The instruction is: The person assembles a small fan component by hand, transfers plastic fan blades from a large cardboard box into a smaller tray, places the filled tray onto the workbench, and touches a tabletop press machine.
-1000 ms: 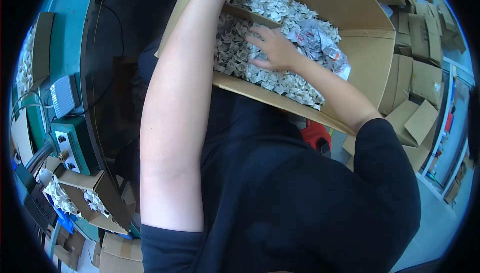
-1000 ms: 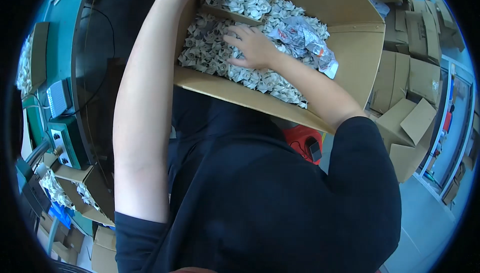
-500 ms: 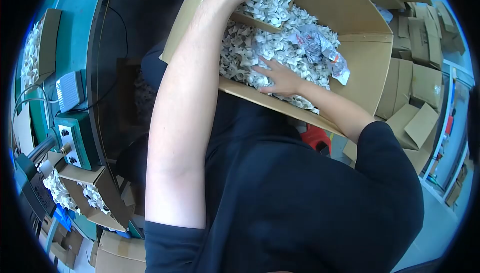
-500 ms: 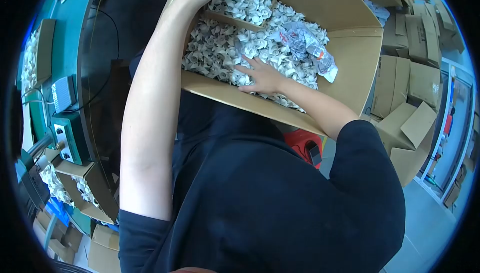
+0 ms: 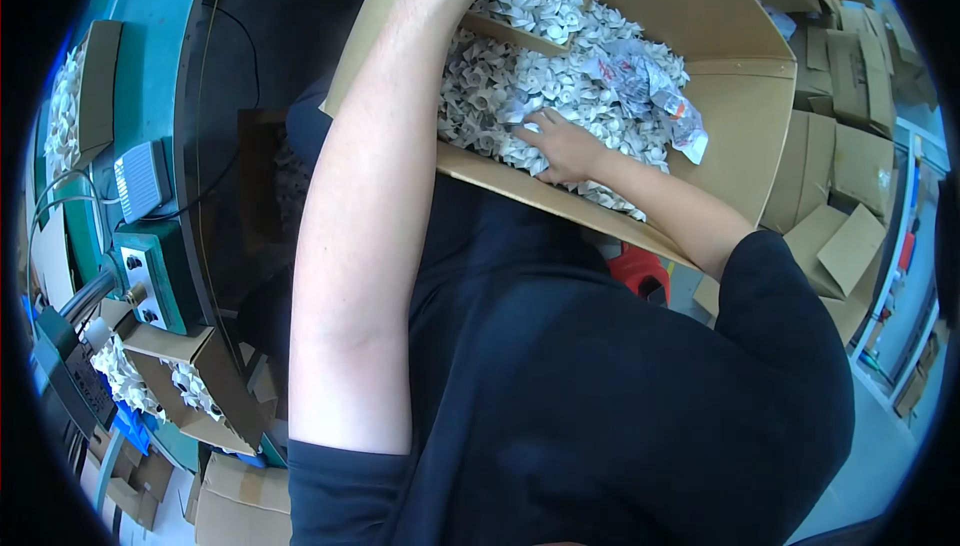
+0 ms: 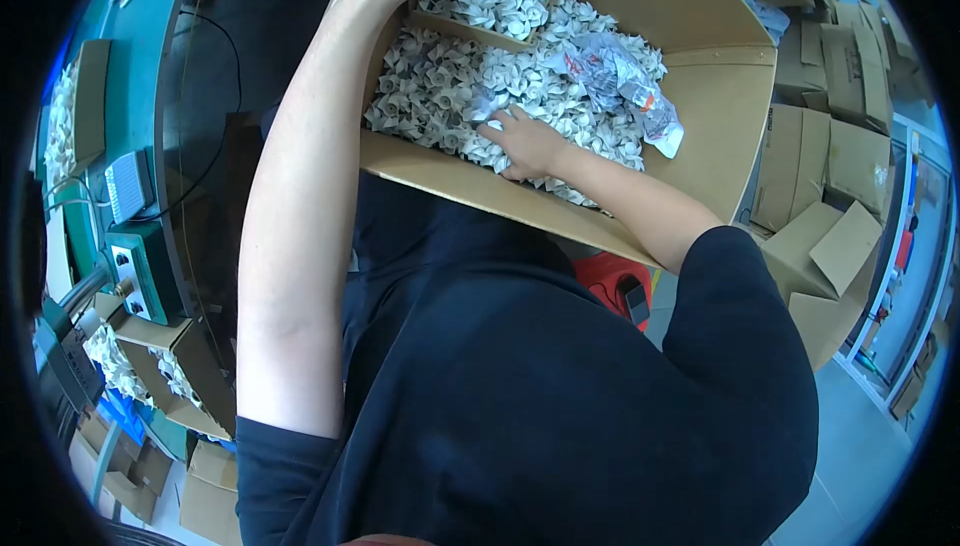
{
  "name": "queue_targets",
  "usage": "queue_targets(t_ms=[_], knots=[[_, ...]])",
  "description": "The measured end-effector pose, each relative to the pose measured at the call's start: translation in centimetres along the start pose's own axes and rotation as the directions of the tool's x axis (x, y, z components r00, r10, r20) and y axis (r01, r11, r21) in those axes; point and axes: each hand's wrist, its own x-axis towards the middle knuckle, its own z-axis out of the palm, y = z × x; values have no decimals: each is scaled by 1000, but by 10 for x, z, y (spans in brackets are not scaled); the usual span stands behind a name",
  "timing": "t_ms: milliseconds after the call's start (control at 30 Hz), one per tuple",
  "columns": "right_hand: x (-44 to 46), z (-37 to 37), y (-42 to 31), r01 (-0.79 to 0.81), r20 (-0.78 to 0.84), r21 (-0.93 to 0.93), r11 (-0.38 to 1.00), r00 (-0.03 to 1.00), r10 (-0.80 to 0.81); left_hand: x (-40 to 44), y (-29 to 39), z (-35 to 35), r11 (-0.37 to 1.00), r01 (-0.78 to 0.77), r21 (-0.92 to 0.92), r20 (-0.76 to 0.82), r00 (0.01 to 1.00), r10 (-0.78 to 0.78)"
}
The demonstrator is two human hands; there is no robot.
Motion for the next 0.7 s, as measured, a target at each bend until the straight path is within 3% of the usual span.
queue_targets(t_ms=[67,167,333,433,700], knots=[[-4,-3,-2,0,7,45,999,1000,0,-3,2,-1,1000,9,14,3,1000,-9],[7,-3,-1,27,-83,-21,999,996,-28,-4,3,-15,958,49,-283,199,980,8],[9,3,-1,4,-79,30,1000,997,-1,-2,2,-12,948,94,-305,207,978,-30],[2,7,-6,-22,-110,25,999,994,24,-4,3,0,1000,15,-12,3,1000,-15],[12,15,-1,23,-170,-23,999,985,-26,-5,3,-1,1000,9,-1,1,1000,-9]])
